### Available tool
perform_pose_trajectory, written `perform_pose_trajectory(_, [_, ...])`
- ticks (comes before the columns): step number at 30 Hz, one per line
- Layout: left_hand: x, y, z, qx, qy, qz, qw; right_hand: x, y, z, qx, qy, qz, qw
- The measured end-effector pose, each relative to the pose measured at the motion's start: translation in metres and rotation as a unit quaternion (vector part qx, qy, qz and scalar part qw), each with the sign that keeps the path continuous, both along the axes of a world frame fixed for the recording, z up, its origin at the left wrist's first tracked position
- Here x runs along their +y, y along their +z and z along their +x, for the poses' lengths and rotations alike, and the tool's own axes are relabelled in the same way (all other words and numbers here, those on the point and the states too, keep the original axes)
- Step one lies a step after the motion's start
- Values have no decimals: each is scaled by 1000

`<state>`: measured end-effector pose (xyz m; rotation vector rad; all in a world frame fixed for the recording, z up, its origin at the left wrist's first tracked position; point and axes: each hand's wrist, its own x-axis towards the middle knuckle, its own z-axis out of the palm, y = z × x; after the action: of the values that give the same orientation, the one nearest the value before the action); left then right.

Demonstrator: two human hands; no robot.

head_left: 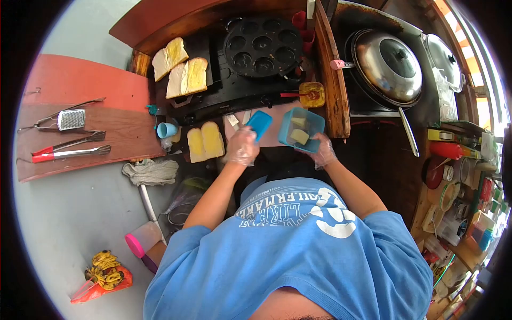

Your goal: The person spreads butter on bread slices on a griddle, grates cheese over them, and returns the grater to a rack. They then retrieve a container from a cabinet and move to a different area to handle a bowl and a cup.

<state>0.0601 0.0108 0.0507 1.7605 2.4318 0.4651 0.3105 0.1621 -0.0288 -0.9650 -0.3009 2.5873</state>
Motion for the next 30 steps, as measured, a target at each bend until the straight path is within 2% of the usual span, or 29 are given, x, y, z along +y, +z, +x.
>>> perform_pose_trajectory(2, [17,-18,14,91,-99,-74,988,-1,4,6,11,0,-6,1000])
perform_pose_trajectory(4, [41,-52,34,133,-23,-188,973,-1,11,13,26,5,-9,1000])
perform_pose_trajectory(6, [52,-66,39,93,-57,-127,986,-2,20,12,-7,5,11,1000])
perform_pose_trajectory(7, [58,-57,43,45,-44,-164,984,-2,11,14,-10,2,-6,1000])
perform_pose_trajectory(8, [56,-65,42,14,-50,-141,989,0,-3,15,20,7,4,1000])
perform_pose_trajectory(9, [57,-40,42,-16,-43,-214,976,2,-7,12,22,19,-2,1000])
perform_pose_trajectory(10, [49,-31,33,24,-111,-217,970,4,-13,9,-7,26,-18,999])
perform_pose_trajectory(11, [37,-15,25,44,-115,-145,982,6,-29,9,-20,108,150,983])
perform_pose_trajectory(12, [26,4,11,44,-81,-147,985,11,-30,0,-4,57,-30,998])
perform_pose_trajectory(13, [15,21,-3,40,-57,-147,987,10,-29,-9,-39,73,-10,996])
perform_pose_trajectory(14, [5,14,-34,31,7,-113,993,9,-26,-16,-79,80,10,994])
perform_pose_trajectory(15, [-3,10,-70,20,62,-77,995,8,-24,-22,-67,87,20,994])
perform_pose_trajectory(17, [-16,154,-98,3,224,40,974,7,-23,-30,-119,104,48,986])
perform_pose_trajectory(18, [-25,180,-129,-1,270,205,941,7,-27,-34,-113,106,56,986])
perform_pose_trajectory(19, [-34,239,-139,94,318,224,916,7,-35,-38,-143,112,57,982])
perform_pose_trajectory(20, [-42,269,-166,178,357,307,864,7,-42,-43,-174,118,57,976])
perform_pose_trajectory(21, [-48,308,-175,212,411,343,817,7,-43,-46,-171,119,63,976])
perform_pose_trajectory(23, [-63,347,-212,231,487,412,735,7,-45,-53,-181,111,91,973])
perform_pose_trajectory(24, [-64,355,-227,231,487,416,733,6,-50,-56,-190,121,121,967])
perform_pose_trajectory(25, [-66,362,-238,195,529,398,723,4,-45,-60,-188,120,125,967])
perform_pose_trajectory(26, [-68,365,-245,158,570,380,712,0,-40,-63,-229,116,132,958])
perform_pose_trajectory(27, [-68,364,-249,158,569,385,710,-3,-35,-68,-269,111,138,947])
perform_pose_trajectory(28, [-64,365,-249,109,593,374,704,-4,-32,-70,-265,107,143,948])
perform_pose_trajectory(30, [-59,358,-261,42,619,377,687,-8,-29,-64,-262,174,217,924])
